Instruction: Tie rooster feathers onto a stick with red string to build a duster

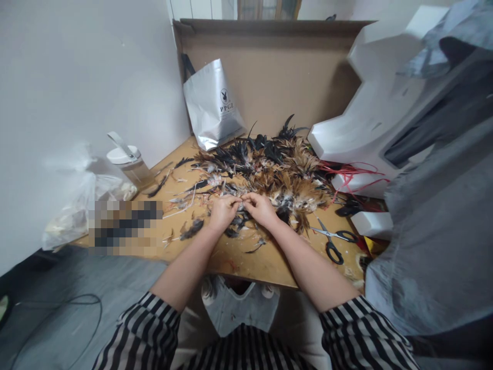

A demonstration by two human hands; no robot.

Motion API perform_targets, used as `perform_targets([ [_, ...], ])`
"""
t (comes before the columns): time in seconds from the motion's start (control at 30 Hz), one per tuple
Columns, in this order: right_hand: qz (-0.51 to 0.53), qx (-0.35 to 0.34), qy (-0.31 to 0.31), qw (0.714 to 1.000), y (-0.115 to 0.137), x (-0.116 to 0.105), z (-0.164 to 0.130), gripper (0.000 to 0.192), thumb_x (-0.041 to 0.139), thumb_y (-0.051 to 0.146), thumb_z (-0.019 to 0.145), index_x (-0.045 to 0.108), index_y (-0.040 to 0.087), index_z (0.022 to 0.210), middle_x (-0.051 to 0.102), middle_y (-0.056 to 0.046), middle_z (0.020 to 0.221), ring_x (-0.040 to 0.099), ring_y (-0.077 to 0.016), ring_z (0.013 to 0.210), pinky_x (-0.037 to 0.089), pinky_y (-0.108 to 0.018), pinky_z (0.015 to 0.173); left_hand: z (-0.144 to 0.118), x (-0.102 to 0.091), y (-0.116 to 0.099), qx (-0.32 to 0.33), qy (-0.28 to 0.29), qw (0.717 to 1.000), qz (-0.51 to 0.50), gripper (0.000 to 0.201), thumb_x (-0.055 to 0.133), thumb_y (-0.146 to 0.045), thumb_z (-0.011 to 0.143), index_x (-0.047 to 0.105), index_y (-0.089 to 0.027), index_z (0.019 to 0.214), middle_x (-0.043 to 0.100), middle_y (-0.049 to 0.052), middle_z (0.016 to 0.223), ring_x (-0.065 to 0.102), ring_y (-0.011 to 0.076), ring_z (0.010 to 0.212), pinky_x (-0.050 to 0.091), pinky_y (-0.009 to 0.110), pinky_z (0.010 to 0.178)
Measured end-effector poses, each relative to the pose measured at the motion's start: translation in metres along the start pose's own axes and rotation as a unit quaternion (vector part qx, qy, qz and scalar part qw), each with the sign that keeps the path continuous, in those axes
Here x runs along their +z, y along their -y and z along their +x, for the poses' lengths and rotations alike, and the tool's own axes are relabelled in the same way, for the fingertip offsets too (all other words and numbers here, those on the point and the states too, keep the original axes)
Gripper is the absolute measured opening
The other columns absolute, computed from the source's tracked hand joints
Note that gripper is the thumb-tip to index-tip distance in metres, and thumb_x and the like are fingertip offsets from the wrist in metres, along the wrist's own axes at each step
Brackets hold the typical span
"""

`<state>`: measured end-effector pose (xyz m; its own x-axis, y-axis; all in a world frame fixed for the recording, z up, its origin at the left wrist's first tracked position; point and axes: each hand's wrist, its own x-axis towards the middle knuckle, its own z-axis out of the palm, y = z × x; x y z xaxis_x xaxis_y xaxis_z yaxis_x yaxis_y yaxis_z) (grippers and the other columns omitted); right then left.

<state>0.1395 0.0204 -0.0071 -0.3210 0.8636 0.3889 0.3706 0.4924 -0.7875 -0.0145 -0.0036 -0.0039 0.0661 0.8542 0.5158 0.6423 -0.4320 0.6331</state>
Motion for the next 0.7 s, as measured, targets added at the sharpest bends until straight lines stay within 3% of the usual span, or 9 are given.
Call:
perform_targets([
  [0.2, 0.113, 0.058, 0.021, 0.992, -0.0102, 0.0061, 0.0026, 0.025, 0.052, 0.025, 0.074, 0.063, 0.017, 0.095, 0.065, -0.001, 0.070, 0.060, -0.0122, 0.060, 0.048, -0.026, 0.063, -0.0020, -0.0005, 0.0001, 0.030, -0.013, 0.999, 0.015, 0.019, 0.051, -0.016, 0.076, 0.068, -0.020, 0.082, 0.066, 0.007, 0.084, 0.059, 0.0180, 0.080, 0.043, 0.030, 0.079],
  [0.33, 0.162, 0.085, 0.041, 0.982, -0.0096, 0.0045, 0.0028, 0.021, 0.053, 0.026, 0.074, 0.064, 0.017, 0.089, 0.065, -0.001, 0.071, 0.062, -0.0123, 0.061, 0.050, -0.025, 0.061, -0.0017, -0.0005, -0.0001, 0.037, -0.017, 0.999, 0.016, 0.019, 0.050, -0.016, 0.077, 0.068, -0.020, 0.082, 0.066, 0.006, 0.082, 0.059, 0.0172, 0.079, 0.043, 0.029, 0.077],
  [0.5, 0.153, 0.080, 0.017, 0.985, -0.0086, 0.0034, 0.0016, 0.016, 0.052, 0.027, 0.075, 0.063, 0.016, 0.081, 0.065, -0.001, 0.067, 0.063, -0.0129, 0.059, 0.050, -0.025, 0.056, -0.0013, 0.0001, -0.0020, 0.029, -0.021, 0.999, 0.012, 0.017, 0.052, -0.019, 0.077, 0.068, -0.020, 0.081, 0.067, 0.006, 0.079, 0.059, 0.0162, 0.076, 0.044, 0.028, 0.075],
  [0.7, 0.066, 0.053, -0.040, 0.996, -0.0078, -0.0007, 0.0004, 0.013, 0.050, 0.022, 0.077, 0.062, 0.017, 0.078, 0.065, -0.002, 0.066, 0.062, -0.0136, 0.058, 0.049, -0.024, 0.057, -0.0008, 0.0018, 0.0048, 0.003, -0.058, 0.998, -0.020, 0.014, 0.057, -0.023, 0.075, 0.069, -0.019, 0.078, 0.069, 0.005, 0.077, 0.062, 0.0160, 0.072, 0.046, 0.028, 0.074],
])
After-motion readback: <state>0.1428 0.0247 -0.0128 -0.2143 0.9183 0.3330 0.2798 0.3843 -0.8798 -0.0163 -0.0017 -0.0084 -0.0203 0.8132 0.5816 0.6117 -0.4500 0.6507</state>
